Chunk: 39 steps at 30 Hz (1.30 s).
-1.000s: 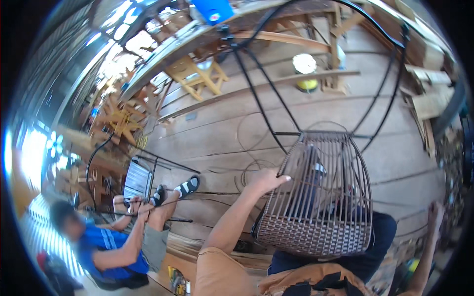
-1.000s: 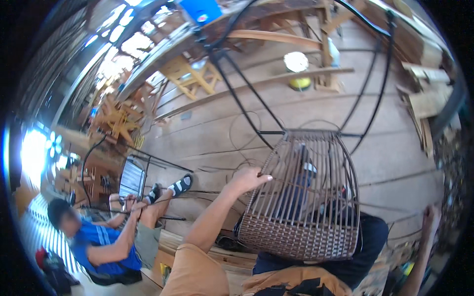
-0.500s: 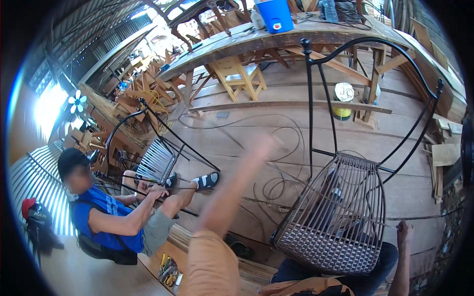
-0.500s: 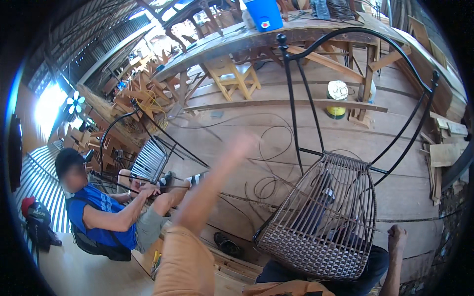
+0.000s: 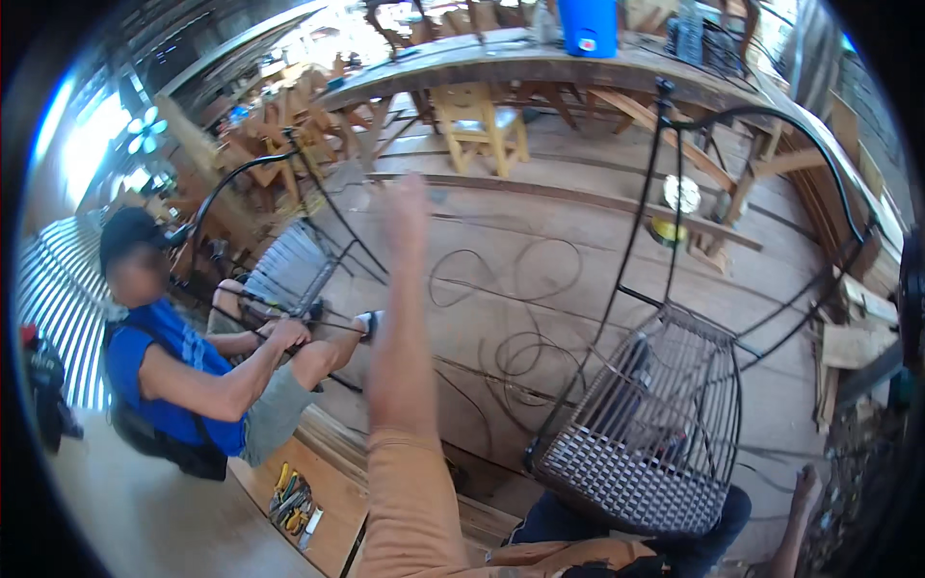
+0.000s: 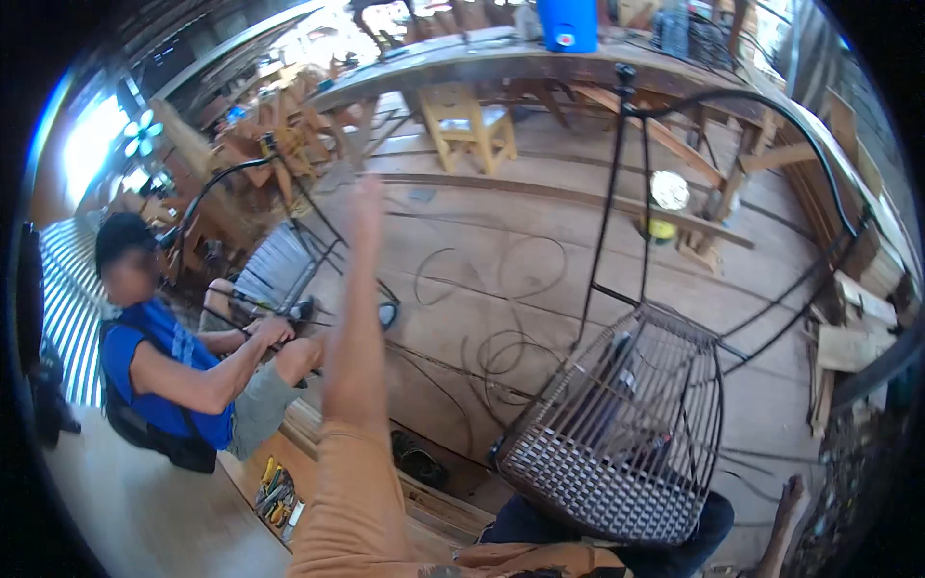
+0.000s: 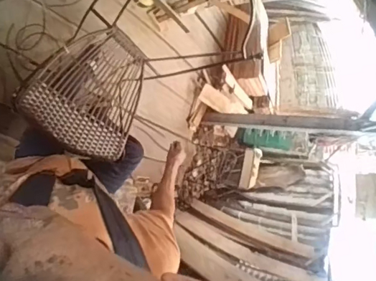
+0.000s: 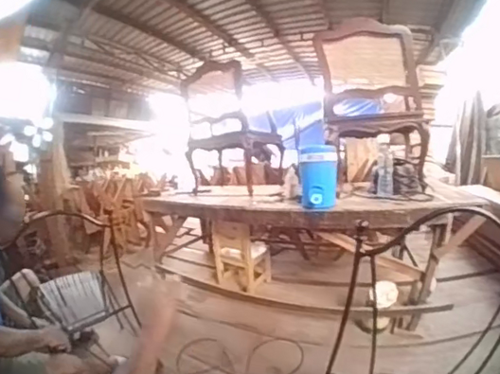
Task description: Weaving a chair using plastic or rattan strips on a metal frame in a workshop setting.
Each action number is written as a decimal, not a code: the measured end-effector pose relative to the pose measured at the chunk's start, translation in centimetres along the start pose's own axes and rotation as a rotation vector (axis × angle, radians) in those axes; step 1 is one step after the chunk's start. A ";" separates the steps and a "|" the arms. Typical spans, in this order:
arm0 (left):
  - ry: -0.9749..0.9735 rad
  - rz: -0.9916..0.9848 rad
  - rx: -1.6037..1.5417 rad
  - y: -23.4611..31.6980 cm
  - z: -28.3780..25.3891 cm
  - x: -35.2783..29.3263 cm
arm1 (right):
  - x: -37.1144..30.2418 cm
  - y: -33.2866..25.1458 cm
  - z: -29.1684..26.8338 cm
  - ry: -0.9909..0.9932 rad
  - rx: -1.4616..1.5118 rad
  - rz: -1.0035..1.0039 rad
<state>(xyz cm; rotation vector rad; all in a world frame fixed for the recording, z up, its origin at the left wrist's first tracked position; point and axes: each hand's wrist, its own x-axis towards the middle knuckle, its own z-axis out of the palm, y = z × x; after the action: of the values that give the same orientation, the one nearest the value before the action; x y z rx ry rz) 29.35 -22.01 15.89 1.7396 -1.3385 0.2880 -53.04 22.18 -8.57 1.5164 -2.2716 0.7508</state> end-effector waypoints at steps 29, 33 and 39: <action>-0.893 0.665 0.177 -9.6 9.8 -9.9 | 0.2 -10.9 -0.8 -0.149 0.208 0.569; -1.018 0.365 0.151 8.7 9.7 -25.7 | -0.2 -10.8 -2.5 -0.321 0.666 0.765; -0.761 0.370 -0.012 6.3 7.5 -26.6 | -2.1 -10.4 -0.6 -0.465 0.833 0.814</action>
<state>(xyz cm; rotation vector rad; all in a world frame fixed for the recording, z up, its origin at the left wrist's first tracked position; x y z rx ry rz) 11.20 -10.33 -2.42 1.6405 -2.2046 -0.2148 -42.66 20.97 -6.62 1.0059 -3.2002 1.9183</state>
